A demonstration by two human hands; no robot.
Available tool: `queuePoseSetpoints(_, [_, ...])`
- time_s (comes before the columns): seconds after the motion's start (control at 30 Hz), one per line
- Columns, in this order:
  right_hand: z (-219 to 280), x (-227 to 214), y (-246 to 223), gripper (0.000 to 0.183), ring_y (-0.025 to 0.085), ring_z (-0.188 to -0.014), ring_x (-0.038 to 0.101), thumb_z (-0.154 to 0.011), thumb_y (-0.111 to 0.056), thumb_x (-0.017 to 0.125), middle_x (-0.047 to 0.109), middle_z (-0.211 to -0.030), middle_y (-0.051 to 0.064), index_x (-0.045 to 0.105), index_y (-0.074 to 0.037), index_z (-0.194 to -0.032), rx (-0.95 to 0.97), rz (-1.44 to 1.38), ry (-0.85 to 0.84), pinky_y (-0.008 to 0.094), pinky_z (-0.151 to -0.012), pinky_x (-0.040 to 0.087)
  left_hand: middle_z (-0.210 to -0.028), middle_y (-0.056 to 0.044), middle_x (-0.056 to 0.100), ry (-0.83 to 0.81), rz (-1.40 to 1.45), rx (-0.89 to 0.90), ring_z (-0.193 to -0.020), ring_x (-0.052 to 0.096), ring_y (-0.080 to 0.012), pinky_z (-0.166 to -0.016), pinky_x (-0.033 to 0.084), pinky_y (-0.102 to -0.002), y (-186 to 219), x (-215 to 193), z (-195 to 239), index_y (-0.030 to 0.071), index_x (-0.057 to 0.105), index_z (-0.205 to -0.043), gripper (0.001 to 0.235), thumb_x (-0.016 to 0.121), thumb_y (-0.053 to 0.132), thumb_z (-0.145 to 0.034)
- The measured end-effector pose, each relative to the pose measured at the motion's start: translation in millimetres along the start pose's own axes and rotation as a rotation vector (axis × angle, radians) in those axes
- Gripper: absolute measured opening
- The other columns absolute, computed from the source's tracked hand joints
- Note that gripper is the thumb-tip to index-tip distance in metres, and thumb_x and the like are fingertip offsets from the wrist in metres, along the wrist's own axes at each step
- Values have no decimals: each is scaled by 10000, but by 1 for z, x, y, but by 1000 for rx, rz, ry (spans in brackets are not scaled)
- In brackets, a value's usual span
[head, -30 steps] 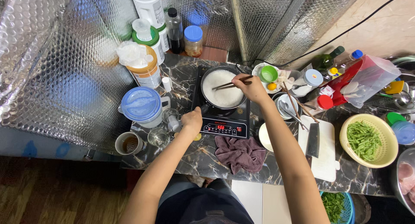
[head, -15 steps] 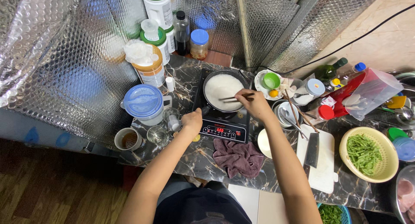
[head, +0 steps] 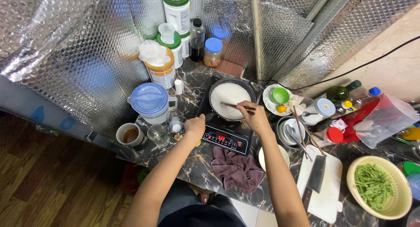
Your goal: The person stirs a white, viscous mixture in a pot on an induction cooktop using chopsticks. The person maintains a consistent stirring motion throughout the clip.
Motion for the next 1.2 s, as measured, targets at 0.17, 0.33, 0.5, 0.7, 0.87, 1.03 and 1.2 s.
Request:
queuePoseSetpoints(0.17, [-7, -18, 0, 142, 320, -720, 724, -936, -145, 732, 735, -863, 198, 742, -6, -963, -20, 217, 99, 350, -650, 551, -989, -147, 770, -36, -43, -36, -929, 767, -324, -713, 618, -424, 1, -6, 2, 102, 563, -1142, 151, 520, 112, -997])
queuePoseSetpoints(0.33, [12, -23, 17, 177, 306, -684, 718, -961, -212, 727, 725, -776, 176, 768, -41, -952, 145, 264, -27, 342, -655, 546, -1002, -140, 768, -27, -51, -23, -934, 764, -328, -721, 618, -424, 0, -6, 3, 104, 559, -1159, 174, 526, 108, -988])
queuePoseSetpoints(0.5, [0, 1, 20, 157, 270, -736, 739, -951, -181, 705, 754, -837, 137, 743, -33, -987, 84, -48, 42, 329, -680, 555, -1009, -149, 767, -14, -48, -14, -943, 760, -337, -738, 616, -427, -1, -5, 1, 102, 565, -1151, 161, 519, 110, -996])
queuePoseSetpoints(0.7, [-8, -11, 6, 128, 317, -711, 712, -935, -137, 726, 734, -861, 181, 742, -14, -963, -12, 231, 94, 353, -659, 555, -1003, -156, 767, -15, -37, 33, -944, 762, -336, -747, 616, -428, 1, -2, -1, 92, 565, -1142, 162, 521, 106, -987])
queuePoseSetpoints(0.87, [0, 5, -3, 133, 294, -675, 725, -923, -147, 734, 740, -802, 173, 757, -22, -963, 99, 188, -32, 353, -651, 567, -994, -159, 770, -53, -28, 56, -935, 765, -329, -733, 618, -422, 0, 6, -10, 85, 559, -1143, 165, 530, 103, -981])
queuePoseSetpoints(1.03, [-18, 20, -8, 136, 246, -695, 707, -946, -141, 728, 754, -856, 161, 742, -11, -984, 15, 3, 90, 337, -657, 559, -990, -167, 769, -17, -25, 102, -920, 770, -324, -720, 621, -422, 0, 9, -12, 77, 559, -1125, 142, 538, 113, -989])
queuePoseSetpoints(1.2, [-17, -5, 11, 155, 206, -695, 714, -954, -161, 730, 740, -809, 177, 756, -10, -978, 214, 227, 132, 315, -666, 552, -979, -173, 766, -53, -44, 134, -916, 771, -318, -721, 623, -413, 1, 11, -13, 62, 534, -1116, 162, 564, 125, -971])
Point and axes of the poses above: each hand's wrist, its own z-axis away from the middle knuckle, its own x-axis out of the palm, y = z × x, the point moved 9 cm from there along -z, towards the middle knuckle
